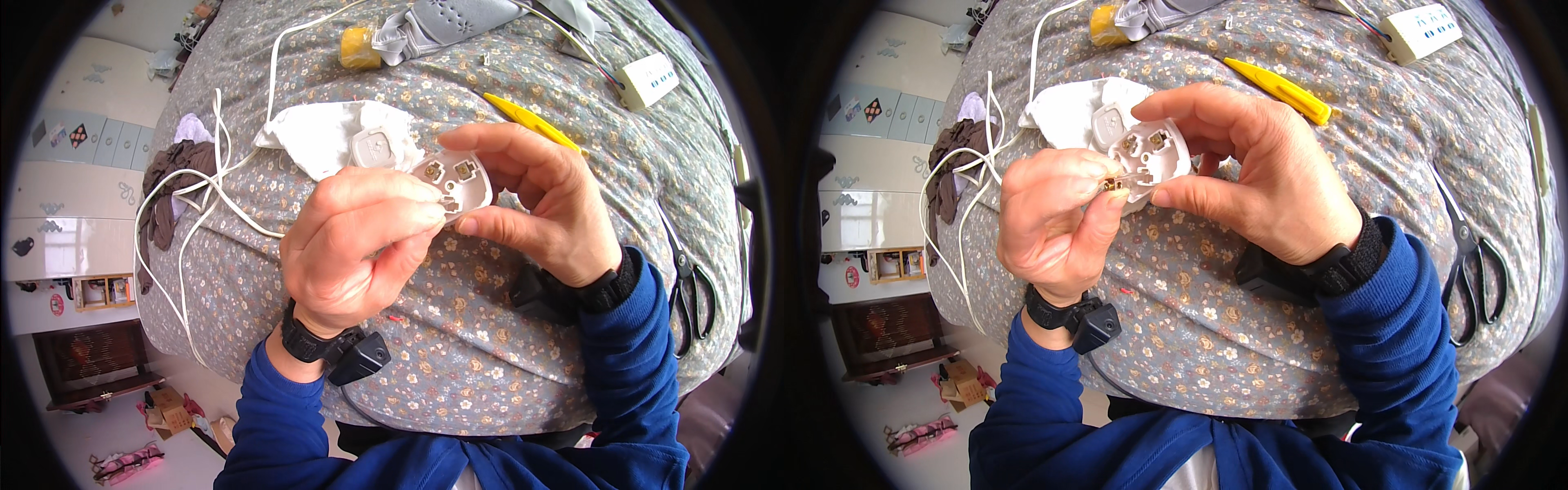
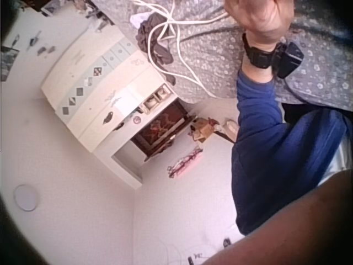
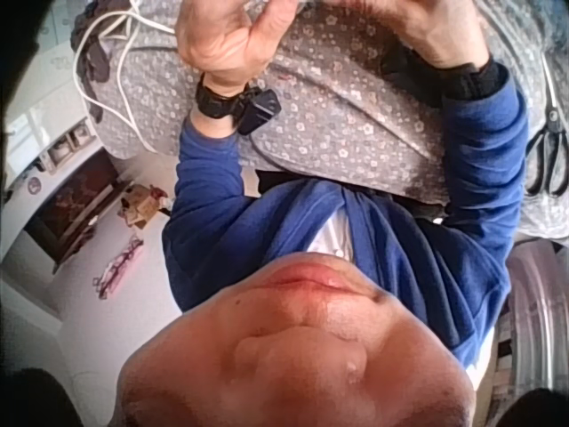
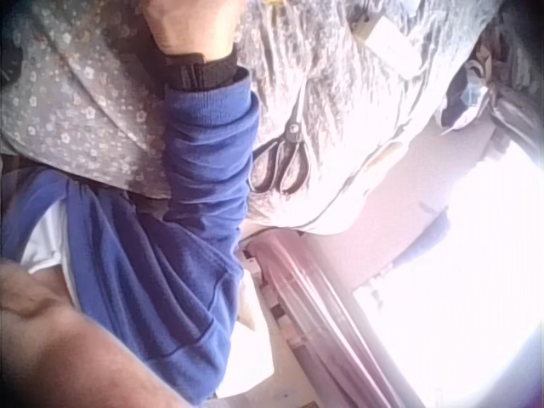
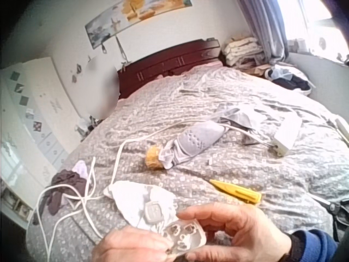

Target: The person uses a yellow screwdriver to tighten screws on a white electrical plug, then closes the plug housing. They walk to a storage closet and place the plug and screwdriver into a blue bin among other items.

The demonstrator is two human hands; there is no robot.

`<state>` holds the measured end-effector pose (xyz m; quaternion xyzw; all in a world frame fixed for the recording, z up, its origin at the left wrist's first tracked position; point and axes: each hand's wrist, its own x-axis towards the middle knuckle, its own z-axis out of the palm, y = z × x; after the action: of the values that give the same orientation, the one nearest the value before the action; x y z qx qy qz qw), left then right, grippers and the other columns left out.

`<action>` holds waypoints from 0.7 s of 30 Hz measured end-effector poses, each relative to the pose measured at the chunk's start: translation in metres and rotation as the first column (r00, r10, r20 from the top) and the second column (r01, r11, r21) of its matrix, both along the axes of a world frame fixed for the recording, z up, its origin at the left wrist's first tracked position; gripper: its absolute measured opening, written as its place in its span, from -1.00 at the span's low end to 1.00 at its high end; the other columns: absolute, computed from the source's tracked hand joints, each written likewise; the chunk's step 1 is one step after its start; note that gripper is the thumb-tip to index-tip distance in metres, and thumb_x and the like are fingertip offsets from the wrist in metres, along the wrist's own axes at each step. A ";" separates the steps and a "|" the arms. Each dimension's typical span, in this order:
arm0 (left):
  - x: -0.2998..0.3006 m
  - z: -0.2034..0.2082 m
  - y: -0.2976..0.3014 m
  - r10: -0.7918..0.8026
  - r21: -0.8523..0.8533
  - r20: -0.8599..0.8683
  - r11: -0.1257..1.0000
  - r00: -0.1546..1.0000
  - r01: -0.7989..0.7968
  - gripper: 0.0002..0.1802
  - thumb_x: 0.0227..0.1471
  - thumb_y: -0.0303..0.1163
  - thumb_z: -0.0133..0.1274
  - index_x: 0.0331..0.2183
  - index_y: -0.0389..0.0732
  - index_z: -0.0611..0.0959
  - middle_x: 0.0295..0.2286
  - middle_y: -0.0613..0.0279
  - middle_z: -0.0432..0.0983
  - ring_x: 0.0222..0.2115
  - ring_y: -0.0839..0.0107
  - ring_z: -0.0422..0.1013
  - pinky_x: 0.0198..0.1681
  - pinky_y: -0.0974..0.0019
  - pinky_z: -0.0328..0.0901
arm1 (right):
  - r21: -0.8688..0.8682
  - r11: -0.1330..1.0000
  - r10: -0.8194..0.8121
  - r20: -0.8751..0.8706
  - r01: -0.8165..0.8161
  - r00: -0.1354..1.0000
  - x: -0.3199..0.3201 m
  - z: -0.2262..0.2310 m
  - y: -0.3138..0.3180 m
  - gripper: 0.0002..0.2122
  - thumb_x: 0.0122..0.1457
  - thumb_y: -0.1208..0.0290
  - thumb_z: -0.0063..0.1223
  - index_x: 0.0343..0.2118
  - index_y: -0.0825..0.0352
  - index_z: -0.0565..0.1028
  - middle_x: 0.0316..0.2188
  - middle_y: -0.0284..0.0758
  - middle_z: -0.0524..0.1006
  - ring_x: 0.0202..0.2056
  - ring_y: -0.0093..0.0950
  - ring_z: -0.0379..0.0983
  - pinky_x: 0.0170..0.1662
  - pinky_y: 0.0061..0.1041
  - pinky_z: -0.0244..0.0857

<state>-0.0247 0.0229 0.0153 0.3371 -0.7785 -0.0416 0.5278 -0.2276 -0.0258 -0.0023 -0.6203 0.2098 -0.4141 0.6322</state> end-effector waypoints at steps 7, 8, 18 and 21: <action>-0.001 0.003 -0.001 0.001 0.050 0.087 0.999 0.996 -0.005 -0.71 -0.15 -0.66 0.29 -0.29 -0.21 0.67 -0.34 0.19 0.59 -0.35 0.26 0.56 -0.29 0.33 0.48 | 0.026 1.000 0.015 0.023 -0.016 1.000 0.000 0.001 0.000 -0.44 0.01 0.65 0.33 0.11 0.45 0.37 0.01 -0.25 0.50 0.01 -0.52 0.44 0.12 -0.47 0.33; 0.000 0.003 -0.002 -0.013 0.053 0.093 0.999 0.996 0.008 -0.70 -0.15 -0.66 0.29 -0.28 -0.20 0.68 -0.35 0.19 0.59 -0.35 0.28 0.55 -0.29 0.34 0.46 | 0.019 1.000 0.020 0.037 -0.020 0.999 0.000 0.001 0.001 -0.44 0.01 0.64 0.33 0.11 0.45 0.37 0.00 -0.25 0.50 0.01 -0.52 0.44 0.12 -0.47 0.33; 0.005 0.009 -0.005 0.118 -0.027 0.232 0.993 0.965 -0.115 -0.55 -0.30 -0.27 0.44 -0.24 -0.07 0.72 -0.29 0.35 0.54 -0.19 0.24 0.34 -0.10 0.21 0.31 | 0.108 0.994 0.025 0.069 -0.033 0.997 -0.001 0.002 0.000 -0.43 0.01 0.65 0.32 0.12 0.45 0.36 -0.01 -0.26 0.51 -0.02 -0.54 0.47 0.06 -0.51 0.37; 0.006 0.009 -0.005 0.129 -0.026 0.302 0.992 0.945 -0.128 -0.57 -0.27 -0.24 0.42 -0.25 -0.07 0.72 -0.29 0.36 0.51 -0.17 0.22 0.31 -0.08 0.17 0.30 | 0.113 0.993 0.030 0.033 -0.034 0.999 -0.003 0.004 0.000 -0.43 0.02 0.65 0.32 0.12 0.45 0.36 0.00 -0.26 0.51 -0.03 -0.54 0.47 0.04 -0.53 0.38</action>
<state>-0.0191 0.0181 0.0241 0.3879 -0.8266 0.0473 0.4049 -0.2308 -0.0260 0.0014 -0.5800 0.2133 -0.4010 0.6762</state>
